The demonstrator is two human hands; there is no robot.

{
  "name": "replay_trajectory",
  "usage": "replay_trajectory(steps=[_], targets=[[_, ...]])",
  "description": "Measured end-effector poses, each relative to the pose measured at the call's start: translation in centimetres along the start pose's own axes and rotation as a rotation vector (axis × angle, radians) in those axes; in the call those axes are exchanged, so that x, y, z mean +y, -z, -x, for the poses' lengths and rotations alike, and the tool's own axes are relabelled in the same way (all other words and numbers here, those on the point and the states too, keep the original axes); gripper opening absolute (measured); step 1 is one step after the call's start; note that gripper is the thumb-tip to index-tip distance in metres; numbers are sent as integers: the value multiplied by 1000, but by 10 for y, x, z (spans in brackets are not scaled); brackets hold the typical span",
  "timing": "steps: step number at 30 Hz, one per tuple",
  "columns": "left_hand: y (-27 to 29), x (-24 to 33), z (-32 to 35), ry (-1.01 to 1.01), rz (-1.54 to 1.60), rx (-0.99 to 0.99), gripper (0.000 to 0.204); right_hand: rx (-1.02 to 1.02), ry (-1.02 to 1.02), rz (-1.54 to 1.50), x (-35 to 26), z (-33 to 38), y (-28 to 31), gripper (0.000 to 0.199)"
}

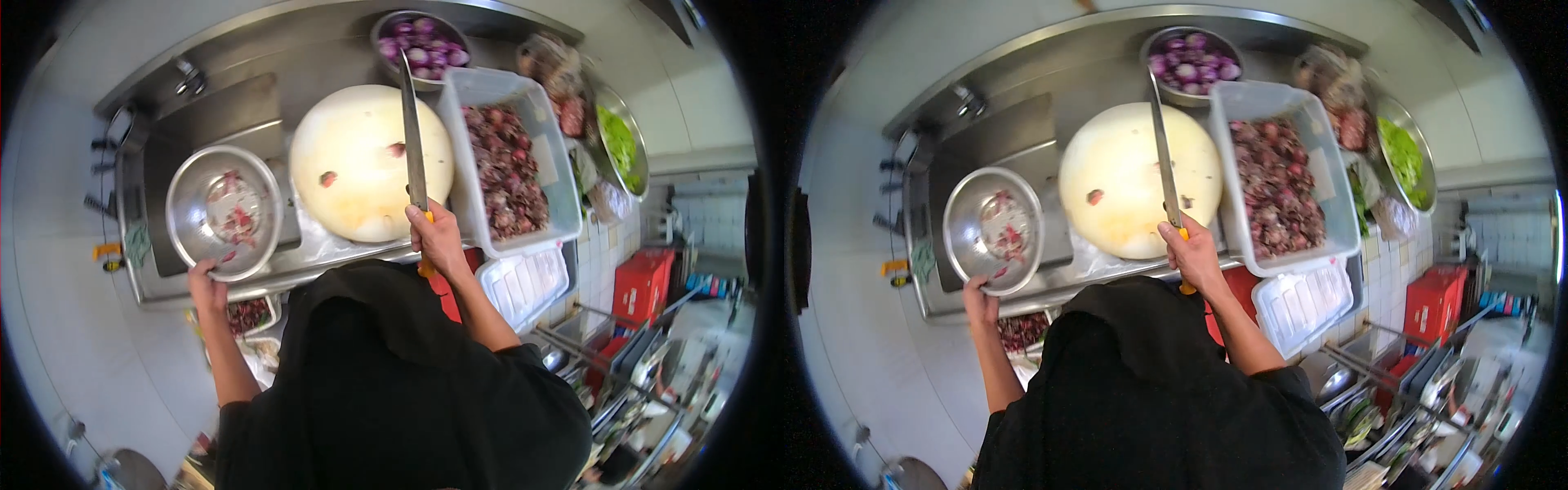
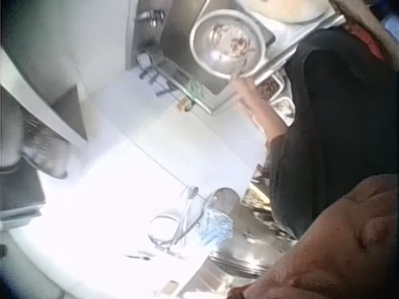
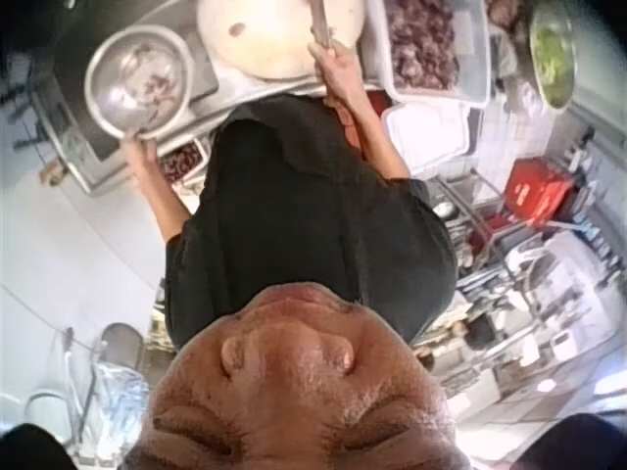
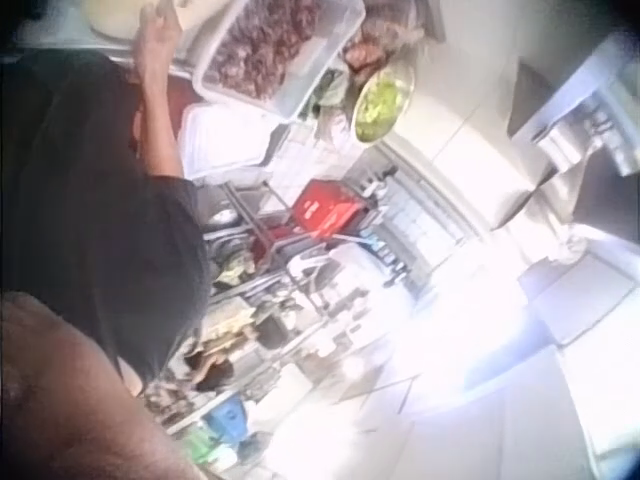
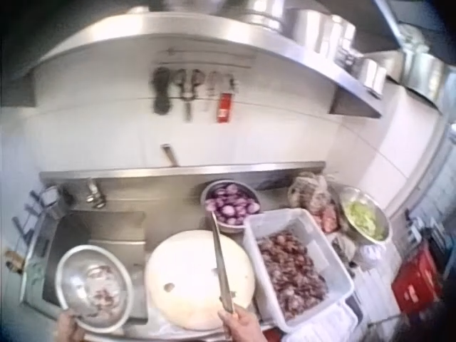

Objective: Peeling and sorting red onions at a kitchen prep station.

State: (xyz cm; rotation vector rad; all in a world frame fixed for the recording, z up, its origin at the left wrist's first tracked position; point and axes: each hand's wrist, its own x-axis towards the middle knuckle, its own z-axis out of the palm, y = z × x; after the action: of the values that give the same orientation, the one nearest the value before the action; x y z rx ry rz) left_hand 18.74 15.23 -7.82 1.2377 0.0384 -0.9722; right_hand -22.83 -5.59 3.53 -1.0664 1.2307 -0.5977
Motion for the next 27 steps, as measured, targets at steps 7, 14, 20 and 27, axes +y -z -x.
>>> replay_trajectory(steps=[7, 14, 20, 27], targets=[[-228, -45, 2, 129, -445, -288, 28, 285, 218, 30, -4, 27, 89, 62], [-261, -70, -27, -280, -1065, -240, 43, 500, 169, -63, 6, 56, 171, 59], [-395, -44, 8, -626, -1130, -533, 45, 540, 125, -237, -3, 58, 200, 53], [-563, -161, 23, -477, -1317, -1349, 48, 467, -7, -345, 2, 55, 218, 44]])
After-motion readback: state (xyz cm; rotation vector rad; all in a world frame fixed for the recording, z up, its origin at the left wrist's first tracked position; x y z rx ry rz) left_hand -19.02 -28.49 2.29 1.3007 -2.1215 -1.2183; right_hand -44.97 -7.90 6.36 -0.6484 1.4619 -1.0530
